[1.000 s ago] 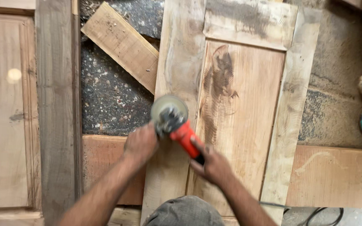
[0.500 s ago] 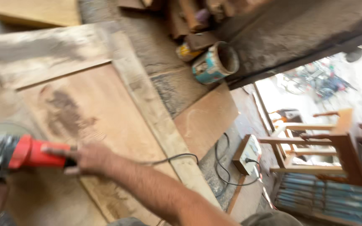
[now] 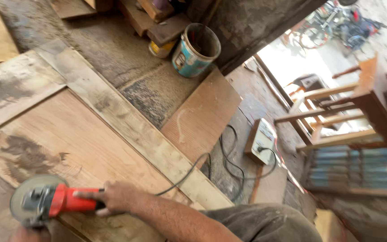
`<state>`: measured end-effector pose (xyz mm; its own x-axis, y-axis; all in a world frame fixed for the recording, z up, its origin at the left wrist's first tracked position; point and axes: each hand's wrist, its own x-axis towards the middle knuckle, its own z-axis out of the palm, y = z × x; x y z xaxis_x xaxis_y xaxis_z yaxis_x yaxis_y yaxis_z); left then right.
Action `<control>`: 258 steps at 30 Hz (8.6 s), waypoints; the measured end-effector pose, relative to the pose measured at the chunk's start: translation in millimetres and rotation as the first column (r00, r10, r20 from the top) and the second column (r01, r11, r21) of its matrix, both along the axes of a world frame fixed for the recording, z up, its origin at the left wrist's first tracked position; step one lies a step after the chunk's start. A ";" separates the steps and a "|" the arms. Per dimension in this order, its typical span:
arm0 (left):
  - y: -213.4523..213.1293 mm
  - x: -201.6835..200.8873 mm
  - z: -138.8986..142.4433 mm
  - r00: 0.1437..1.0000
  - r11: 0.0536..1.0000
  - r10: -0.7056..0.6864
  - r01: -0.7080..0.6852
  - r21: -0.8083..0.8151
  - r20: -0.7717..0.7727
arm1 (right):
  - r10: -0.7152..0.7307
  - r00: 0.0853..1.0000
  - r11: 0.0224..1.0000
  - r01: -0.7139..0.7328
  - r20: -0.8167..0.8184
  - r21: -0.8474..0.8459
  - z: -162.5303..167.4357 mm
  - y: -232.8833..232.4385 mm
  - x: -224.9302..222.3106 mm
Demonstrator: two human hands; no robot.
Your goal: The person repositions a wooden door panel on the workshop floor, then uses an angle grinder to sand its surface, rails and panel edges, working over different sections and turning to cover the door's face throughout the clip.
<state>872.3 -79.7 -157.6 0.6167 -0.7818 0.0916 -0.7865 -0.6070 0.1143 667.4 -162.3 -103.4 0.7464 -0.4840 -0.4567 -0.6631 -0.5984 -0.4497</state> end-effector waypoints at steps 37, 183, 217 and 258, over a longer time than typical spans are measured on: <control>-67.5 176.2 -56.1 0.930 1.000 0.001 -0.012 -0.028 -0.367 | -0.065 0.994 0.992 0.054 0.087 0.114 -42.2 -119.8 158.4; -213.2 296.1 -13.3 0.956 0.991 0.021 -0.059 -0.121 -0.293 | -0.250 0.967 0.956 0.255 -0.049 0.147 -13.8 -227.6 288.6; -269.9 -111.7 -13.4 0.655 0.887 -0.277 0.456 0.075 -0.703 | -0.413 0.870 0.903 0.429 -0.271 0.001 -14.2 -233.1 -148.4; -247.0 -91.0 -35.9 0.870 0.930 -0.276 0.348 0.114 -0.409 | -0.134 0.987 0.991 0.132 -0.092 -0.035 -25.4 -266.6 -125.7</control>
<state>781.3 -326.7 -193.5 0.2963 -0.9195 -0.2583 -0.8558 -0.3757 0.3557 541.7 -428.9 -128.8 0.6292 -0.5898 -0.5062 -0.7760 -0.5138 -0.3659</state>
